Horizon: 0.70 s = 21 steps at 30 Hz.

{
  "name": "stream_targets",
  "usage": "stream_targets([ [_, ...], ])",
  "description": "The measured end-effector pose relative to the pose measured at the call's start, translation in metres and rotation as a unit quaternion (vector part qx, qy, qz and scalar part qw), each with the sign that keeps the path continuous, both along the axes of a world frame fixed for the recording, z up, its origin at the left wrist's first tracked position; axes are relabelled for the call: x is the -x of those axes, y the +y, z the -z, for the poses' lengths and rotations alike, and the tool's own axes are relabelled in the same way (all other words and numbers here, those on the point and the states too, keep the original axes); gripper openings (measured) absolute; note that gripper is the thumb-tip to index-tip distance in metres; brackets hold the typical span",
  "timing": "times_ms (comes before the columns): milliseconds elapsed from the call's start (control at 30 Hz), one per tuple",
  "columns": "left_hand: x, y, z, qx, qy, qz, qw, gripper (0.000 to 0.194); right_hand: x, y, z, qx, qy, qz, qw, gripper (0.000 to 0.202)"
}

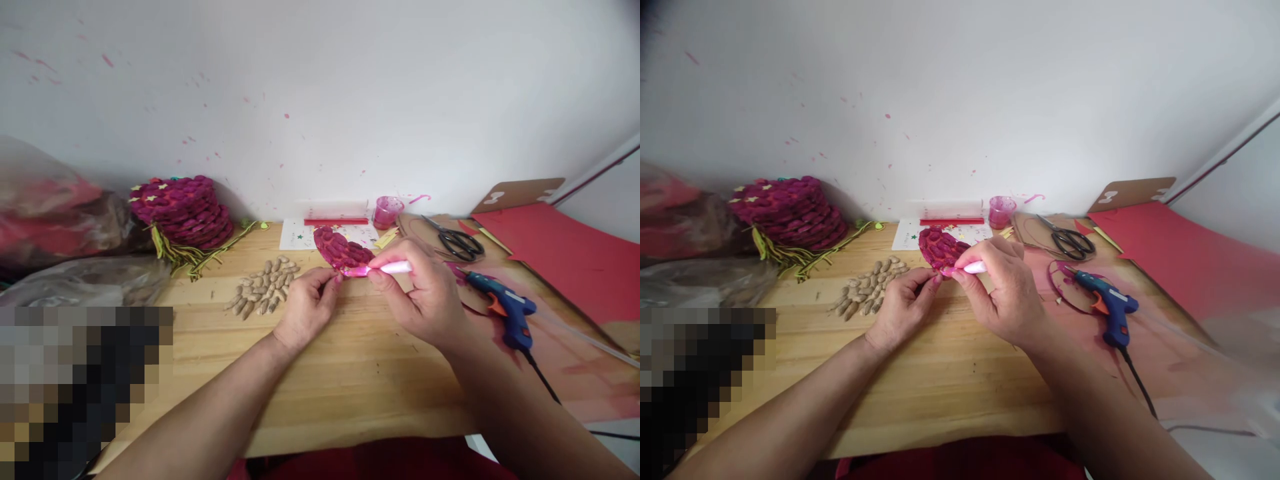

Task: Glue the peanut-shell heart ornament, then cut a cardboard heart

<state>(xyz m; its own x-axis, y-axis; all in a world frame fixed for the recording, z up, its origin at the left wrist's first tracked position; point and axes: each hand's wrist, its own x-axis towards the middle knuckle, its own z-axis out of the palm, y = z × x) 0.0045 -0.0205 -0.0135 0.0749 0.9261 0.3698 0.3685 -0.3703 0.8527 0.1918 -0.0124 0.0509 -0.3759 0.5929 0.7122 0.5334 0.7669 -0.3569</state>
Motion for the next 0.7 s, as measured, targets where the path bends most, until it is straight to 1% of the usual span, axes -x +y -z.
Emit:
stream_targets([
  [233,-0.0003,0.0,0.0007,-0.001,-0.006,-0.003,1.0,0.025,0.0004,0.0004,0.0016,0.0,0.004,-0.01,1.0,0.006],
  [367,-0.0005,0.0004,0.0014,-0.001,-0.005,-0.002,1.0,0.026,0.0008,0.0014,0.0032,-0.014,0.004,-0.017,1.0,0.006],
  [700,0.0018,0.0021,-0.0003,-0.011,-0.001,-0.006,1.0,0.025,0.0005,0.0029,0.0039,-0.023,0.0,-0.023,0.999,0.005],
])
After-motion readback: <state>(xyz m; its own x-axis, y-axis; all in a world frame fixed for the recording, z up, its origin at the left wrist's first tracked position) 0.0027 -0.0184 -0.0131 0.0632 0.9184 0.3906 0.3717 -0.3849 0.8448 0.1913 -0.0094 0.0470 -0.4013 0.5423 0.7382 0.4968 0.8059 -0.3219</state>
